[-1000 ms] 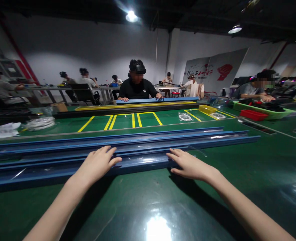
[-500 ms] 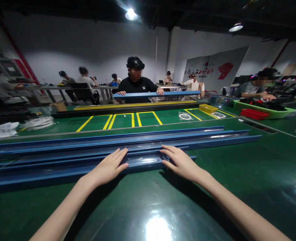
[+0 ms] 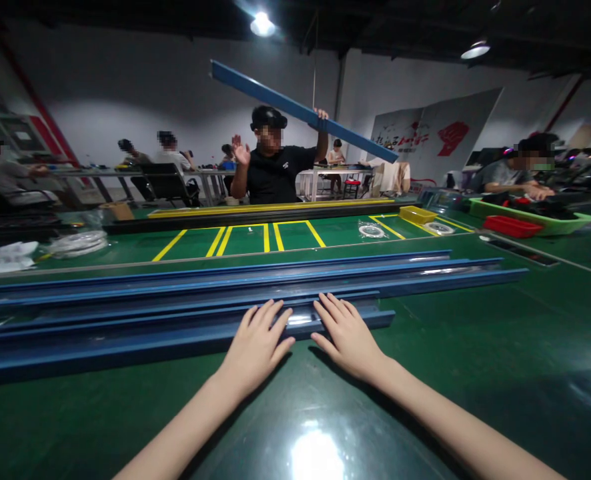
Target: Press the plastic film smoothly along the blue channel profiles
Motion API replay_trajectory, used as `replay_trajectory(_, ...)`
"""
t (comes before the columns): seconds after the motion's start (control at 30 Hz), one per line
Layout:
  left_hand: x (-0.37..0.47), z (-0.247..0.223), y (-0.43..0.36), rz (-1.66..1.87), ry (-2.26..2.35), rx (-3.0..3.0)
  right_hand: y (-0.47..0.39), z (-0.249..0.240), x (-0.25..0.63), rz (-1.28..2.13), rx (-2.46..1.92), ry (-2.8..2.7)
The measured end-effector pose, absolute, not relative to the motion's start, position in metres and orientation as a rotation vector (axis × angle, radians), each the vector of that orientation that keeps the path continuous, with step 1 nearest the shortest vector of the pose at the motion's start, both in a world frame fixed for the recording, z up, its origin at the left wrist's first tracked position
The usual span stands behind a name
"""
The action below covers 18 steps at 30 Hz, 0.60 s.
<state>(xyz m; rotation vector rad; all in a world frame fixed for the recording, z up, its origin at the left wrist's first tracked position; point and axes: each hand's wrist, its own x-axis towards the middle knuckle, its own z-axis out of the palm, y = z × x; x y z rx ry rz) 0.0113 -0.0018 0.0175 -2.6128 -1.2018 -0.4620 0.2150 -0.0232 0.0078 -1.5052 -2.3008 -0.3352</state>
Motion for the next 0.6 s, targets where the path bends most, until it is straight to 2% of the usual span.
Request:
replay_trajectory(0.17,0.024,0.001,-0.014,-0.594,-1.079,-2.570,-0.023,0.000,0.215,-0.415,-1.457,-2.311)
replay_trajectory(0.6,0.026,0.001,-0.012,-0.650,-1.090,-2.533,-0.022,0.004,0.222,-0.433,-1.350,-2.383)
